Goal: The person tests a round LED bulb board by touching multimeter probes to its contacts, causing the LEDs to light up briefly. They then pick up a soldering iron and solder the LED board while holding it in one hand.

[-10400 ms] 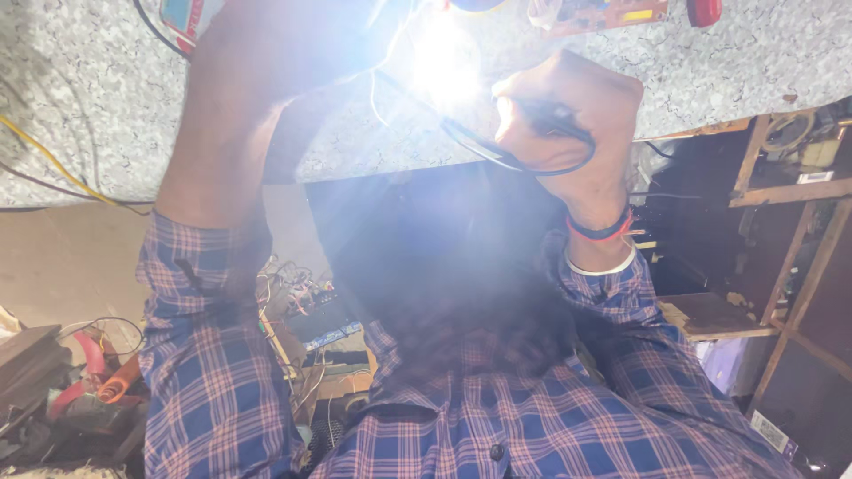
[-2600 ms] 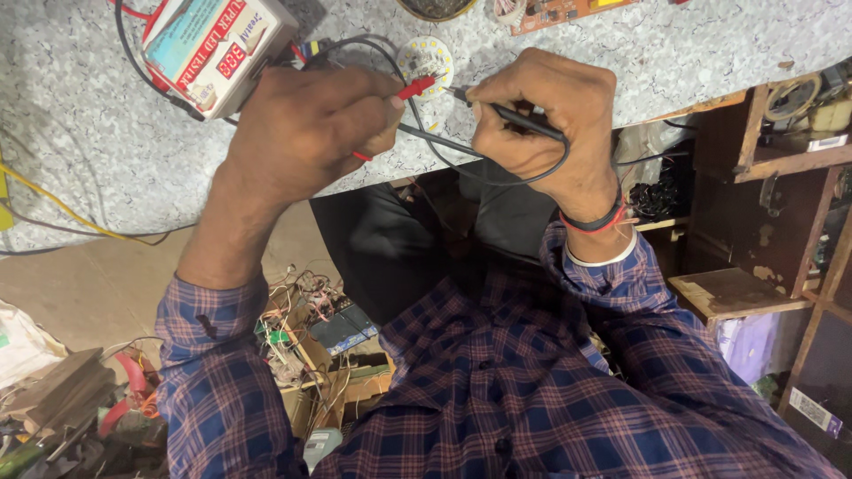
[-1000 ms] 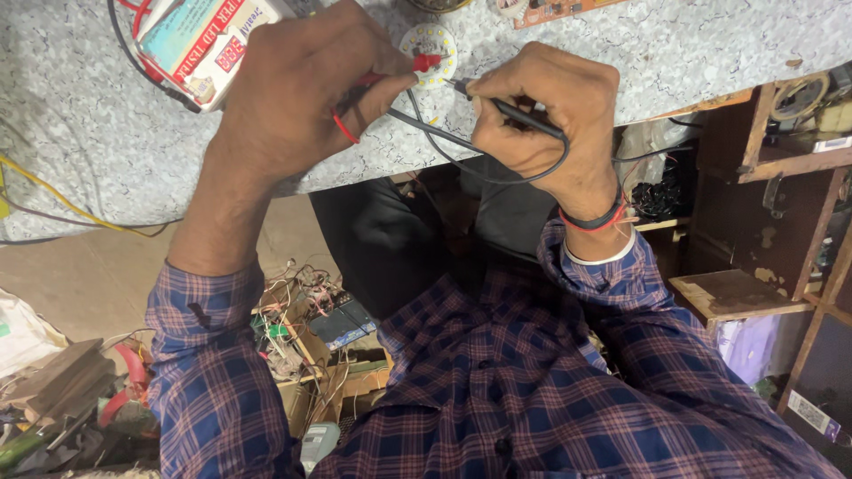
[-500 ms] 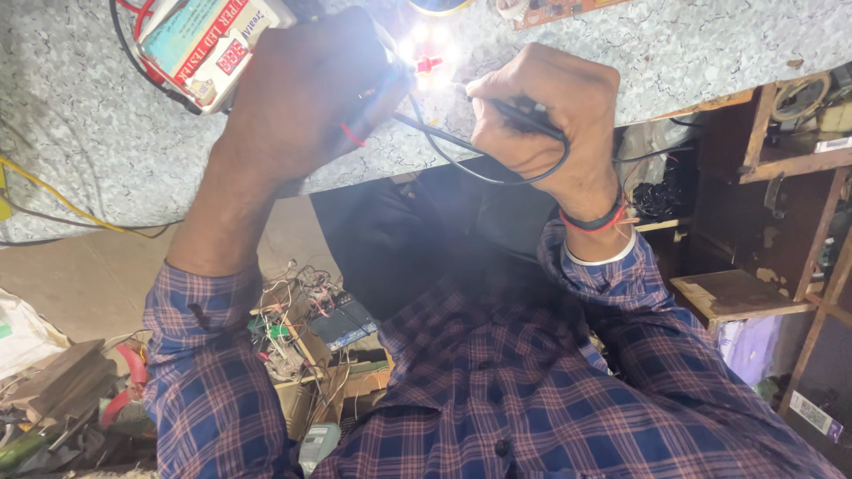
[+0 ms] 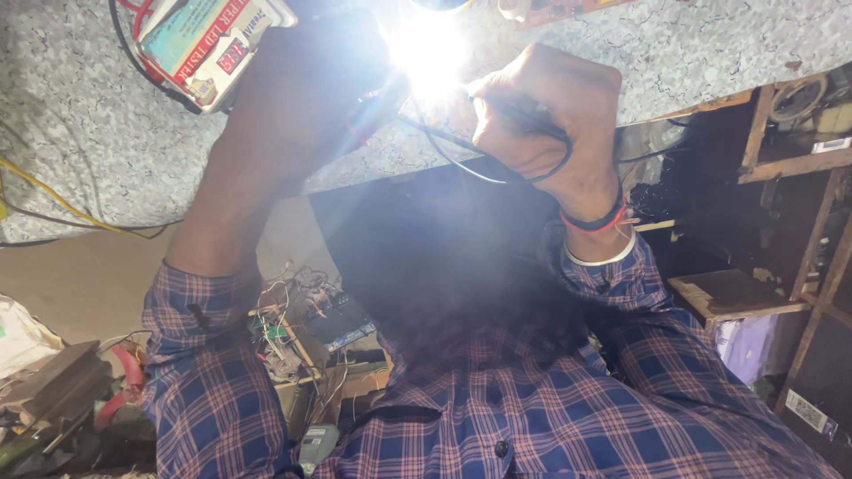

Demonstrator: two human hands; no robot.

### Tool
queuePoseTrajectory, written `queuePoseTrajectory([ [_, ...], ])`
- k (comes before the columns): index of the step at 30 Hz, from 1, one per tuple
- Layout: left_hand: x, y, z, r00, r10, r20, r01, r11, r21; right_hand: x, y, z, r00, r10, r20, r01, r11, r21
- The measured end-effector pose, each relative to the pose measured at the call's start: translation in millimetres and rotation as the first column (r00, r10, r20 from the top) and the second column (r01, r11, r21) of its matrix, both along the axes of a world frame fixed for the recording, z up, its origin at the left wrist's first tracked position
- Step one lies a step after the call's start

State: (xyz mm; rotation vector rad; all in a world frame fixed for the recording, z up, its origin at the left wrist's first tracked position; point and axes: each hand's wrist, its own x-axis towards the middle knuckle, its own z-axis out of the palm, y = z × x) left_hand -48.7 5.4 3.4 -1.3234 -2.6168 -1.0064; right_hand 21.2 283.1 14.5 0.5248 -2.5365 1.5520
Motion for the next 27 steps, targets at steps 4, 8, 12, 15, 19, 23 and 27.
queuePoseTrajectory([
  [4,-4,1,15,0.993,-0.111,0.038,0.106,0.987,0.118,-2,-2,1,1.0,-0.013,-0.022,0.014,0.999,0.039],
  [8,-2,4,13,0.999,-0.045,-0.003,0.045,0.999,0.026,-1,-2,5,1.0,-0.02,0.013,0.02,0.999,0.027],
  [12,3,0,-2,0.999,0.031,0.011,-0.032,0.999,0.01,2,-1,5,0.998,-0.04,0.039,0.039,0.999,0.036],
  [15,-1,-2,-14,1.0,0.021,-0.015,-0.021,0.999,0.035,1,0,3,1.0,-0.007,0.015,0.006,1.0,0.015],
  [19,-2,0,-12,0.993,0.025,-0.12,-0.033,0.998,-0.06,1,1,1,1.0,-0.003,0.013,0.003,1.0,0.005],
  [23,-2,2,10,0.999,-0.053,-0.01,0.053,0.997,0.062,1,1,1,1.0,-0.01,-0.006,0.01,0.999,0.037],
  [27,-3,5,30,0.993,-0.092,0.073,0.082,0.987,0.139,-1,-1,0,1.0,-0.022,-0.017,0.023,0.998,0.052],
])
